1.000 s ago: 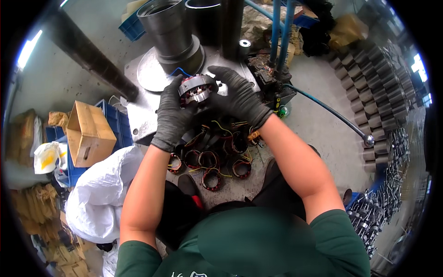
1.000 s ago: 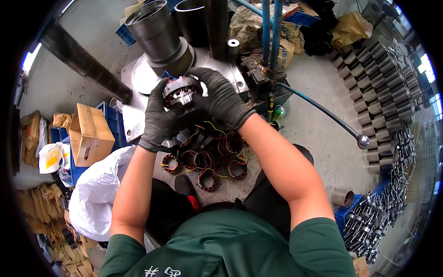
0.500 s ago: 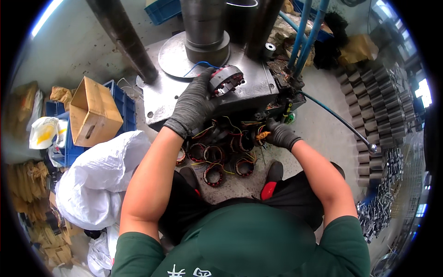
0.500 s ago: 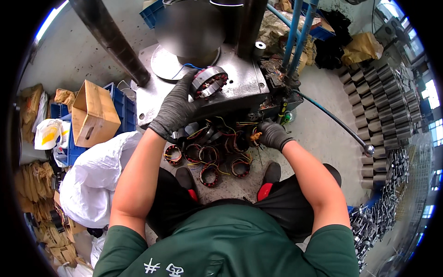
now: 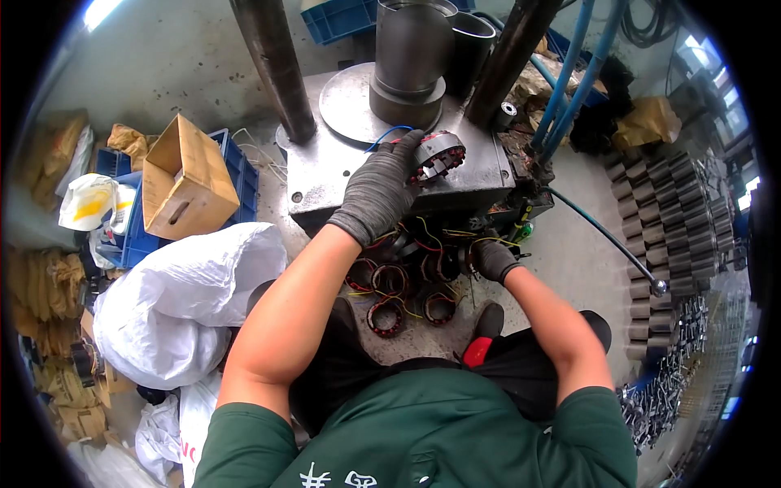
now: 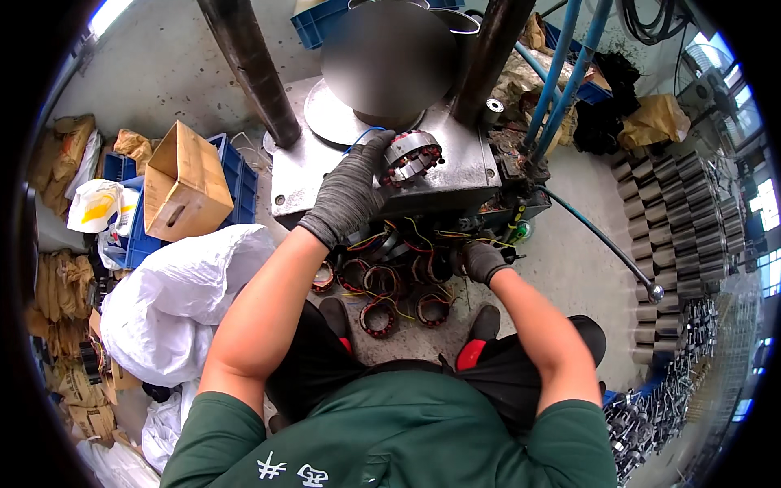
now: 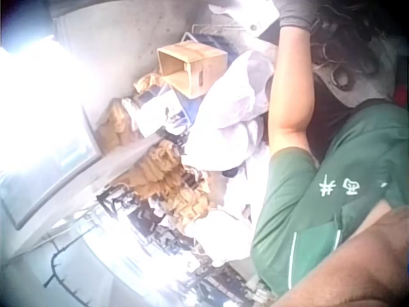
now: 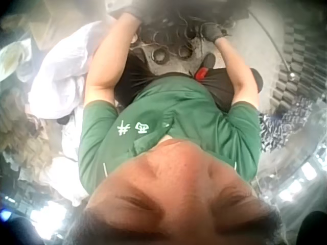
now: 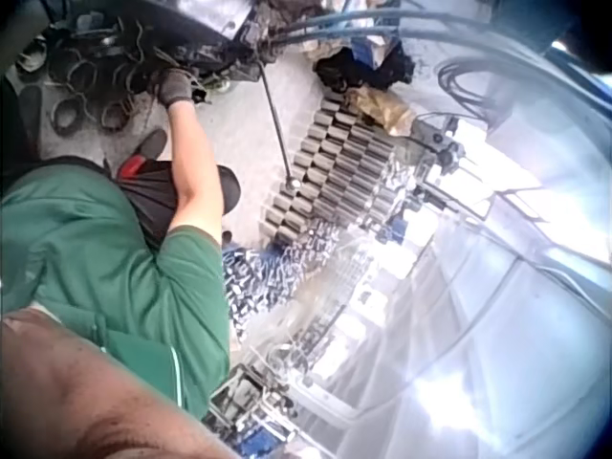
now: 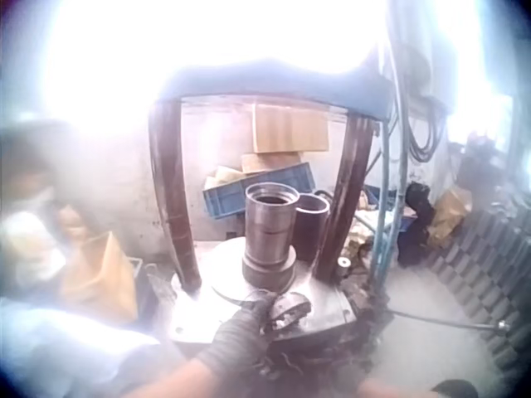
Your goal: The person uses a press machine and a small tool to assemble a stator by inserting copper coils into a metal frame and then securing them.
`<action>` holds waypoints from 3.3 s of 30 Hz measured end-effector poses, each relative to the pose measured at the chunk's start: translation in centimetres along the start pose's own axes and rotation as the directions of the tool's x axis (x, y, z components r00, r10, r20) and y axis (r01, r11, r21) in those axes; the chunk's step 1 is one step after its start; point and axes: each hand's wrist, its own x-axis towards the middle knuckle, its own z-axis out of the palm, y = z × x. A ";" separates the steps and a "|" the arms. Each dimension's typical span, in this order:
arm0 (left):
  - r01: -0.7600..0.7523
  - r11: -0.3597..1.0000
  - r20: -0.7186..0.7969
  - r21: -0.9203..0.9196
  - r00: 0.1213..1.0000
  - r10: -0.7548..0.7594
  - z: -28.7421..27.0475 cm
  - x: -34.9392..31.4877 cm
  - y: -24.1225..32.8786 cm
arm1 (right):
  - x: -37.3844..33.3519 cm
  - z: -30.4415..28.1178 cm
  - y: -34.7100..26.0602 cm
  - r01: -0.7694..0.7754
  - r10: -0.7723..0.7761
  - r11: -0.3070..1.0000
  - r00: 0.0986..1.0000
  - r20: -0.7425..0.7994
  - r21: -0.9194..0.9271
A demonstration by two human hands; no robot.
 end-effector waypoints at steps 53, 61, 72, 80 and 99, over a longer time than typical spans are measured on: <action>0.367 0.830 0.149 -0.421 0.930 -0.336 -0.6 0.6 -2.2 | 4.7 -19.8 -17.0 0.712 0.071 -0.226 0.692 -0.718 0.664; 0.412 0.847 0.202 -0.336 0.910 -0.363 -1.4 0.0 -1.7 | 5.4 -18.6 -16.9 0.781 0.015 -0.073 0.622 -0.783 0.620; 0.400 0.868 0.232 -0.296 0.911 -0.341 -1.6 0.1 -1.2 | 4.7 -18.6 -16.6 0.734 0.047 0.059 0.675 -0.736 0.677; 0.330 0.909 0.144 -0.255 0.942 -0.302 -0.2 0.1 -1.5 | 3.7 -21.4 -16.6 0.820 -0.032 -0.065 0.568 -0.822 0.569; 0.382 0.878 0.156 -0.289 0.923 -0.350 -0.4 0.4 -1.0 | 3.3 -21.7 -16.6 0.791 0.026 -0.218 0.591 -0.807 0.572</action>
